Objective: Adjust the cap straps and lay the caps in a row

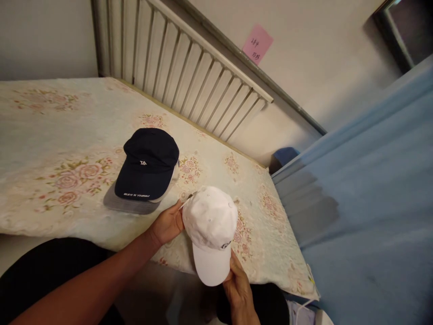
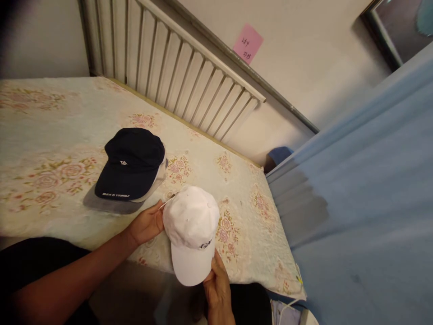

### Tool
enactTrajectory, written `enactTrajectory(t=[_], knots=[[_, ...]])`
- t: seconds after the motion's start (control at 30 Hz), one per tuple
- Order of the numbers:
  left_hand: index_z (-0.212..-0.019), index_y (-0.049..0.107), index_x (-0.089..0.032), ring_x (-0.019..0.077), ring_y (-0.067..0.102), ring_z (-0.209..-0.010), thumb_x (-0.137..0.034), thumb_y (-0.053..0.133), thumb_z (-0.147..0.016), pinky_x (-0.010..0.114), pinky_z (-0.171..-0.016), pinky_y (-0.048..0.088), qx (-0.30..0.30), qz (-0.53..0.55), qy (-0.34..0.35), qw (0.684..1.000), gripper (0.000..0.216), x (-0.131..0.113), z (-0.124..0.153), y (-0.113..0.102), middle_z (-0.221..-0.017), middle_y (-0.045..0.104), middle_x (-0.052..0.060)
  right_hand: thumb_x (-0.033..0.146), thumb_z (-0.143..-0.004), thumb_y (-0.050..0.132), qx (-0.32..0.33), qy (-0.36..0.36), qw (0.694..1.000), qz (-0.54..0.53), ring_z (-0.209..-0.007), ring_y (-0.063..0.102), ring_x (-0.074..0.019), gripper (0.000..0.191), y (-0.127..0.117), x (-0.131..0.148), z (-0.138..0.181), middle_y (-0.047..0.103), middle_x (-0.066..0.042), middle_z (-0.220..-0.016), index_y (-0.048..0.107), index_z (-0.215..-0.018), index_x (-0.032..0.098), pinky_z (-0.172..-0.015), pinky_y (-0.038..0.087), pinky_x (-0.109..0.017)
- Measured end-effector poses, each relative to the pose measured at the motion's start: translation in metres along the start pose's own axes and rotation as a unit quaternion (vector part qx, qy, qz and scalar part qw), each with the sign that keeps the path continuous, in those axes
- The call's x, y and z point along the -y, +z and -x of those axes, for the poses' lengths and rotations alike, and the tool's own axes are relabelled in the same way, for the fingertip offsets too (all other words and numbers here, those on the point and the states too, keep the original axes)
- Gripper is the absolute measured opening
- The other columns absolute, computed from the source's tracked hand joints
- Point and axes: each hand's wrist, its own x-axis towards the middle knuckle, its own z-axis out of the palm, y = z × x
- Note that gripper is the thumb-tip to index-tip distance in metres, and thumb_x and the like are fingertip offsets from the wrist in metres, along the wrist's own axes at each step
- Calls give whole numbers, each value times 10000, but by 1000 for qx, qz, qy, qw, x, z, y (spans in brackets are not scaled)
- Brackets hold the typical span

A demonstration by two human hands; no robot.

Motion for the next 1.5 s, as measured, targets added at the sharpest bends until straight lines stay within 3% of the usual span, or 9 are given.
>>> enactTrajectory(t=[0.13,0.3,0.8,1.13,1.33,1.5], knots=[[-1134,643,-147,185,688,-895,-196,470,-928,336,-885,498,-26,-11,-20,999,274,1,3,-1,-1026,737,75,355,-679,718,-10,46,998,-46,-1146,596,-320,406,-5,-1,-6,695,-90,-1149,704,-1061,218,-1028,417,-480],[-1032,686,-115,190,694,-818,-171,506,-899,325,-807,514,-7,-29,-36,999,231,1,5,-2,-967,748,96,265,-657,734,-24,88,990,-108,-1087,639,-272,373,-3,4,-11,706,-70,-1127,712,-1026,217,-1055,399,-436],[-1045,686,-127,208,700,-830,-200,540,-880,315,-824,500,-1,-20,-68,997,232,-1,8,-3,-874,753,88,224,-637,762,-39,108,984,-135,-1001,669,-262,370,-1,7,-10,744,-59,-1014,725,-1005,209,-946,488,-421],[-966,707,-111,203,695,-816,-202,504,-902,319,-820,502,-30,-27,-87,995,232,-1,10,2,-875,751,98,257,-653,759,-24,108,984,-136,-969,671,-261,378,0,8,-7,737,-70,-1034,712,-1025,208,-923,493,-426],[-1122,656,-118,238,688,-925,-321,468,-929,357,-919,475,-34,-21,-113,993,337,1,8,5,-926,749,99,242,-685,737,-15,92,985,-146,-977,674,-228,354,2,9,-5,725,-61,-1080,707,-1036,210,-995,445,-387],[-1218,601,-144,260,691,-930,-400,490,-907,365,-889,489,-35,-46,-134,989,418,-2,6,-2,-916,752,99,263,-686,741,-27,72,988,-132,-984,674,-236,380,-5,10,-6,719,-67,-1095,698,-1061,217,-981,456,-401]])
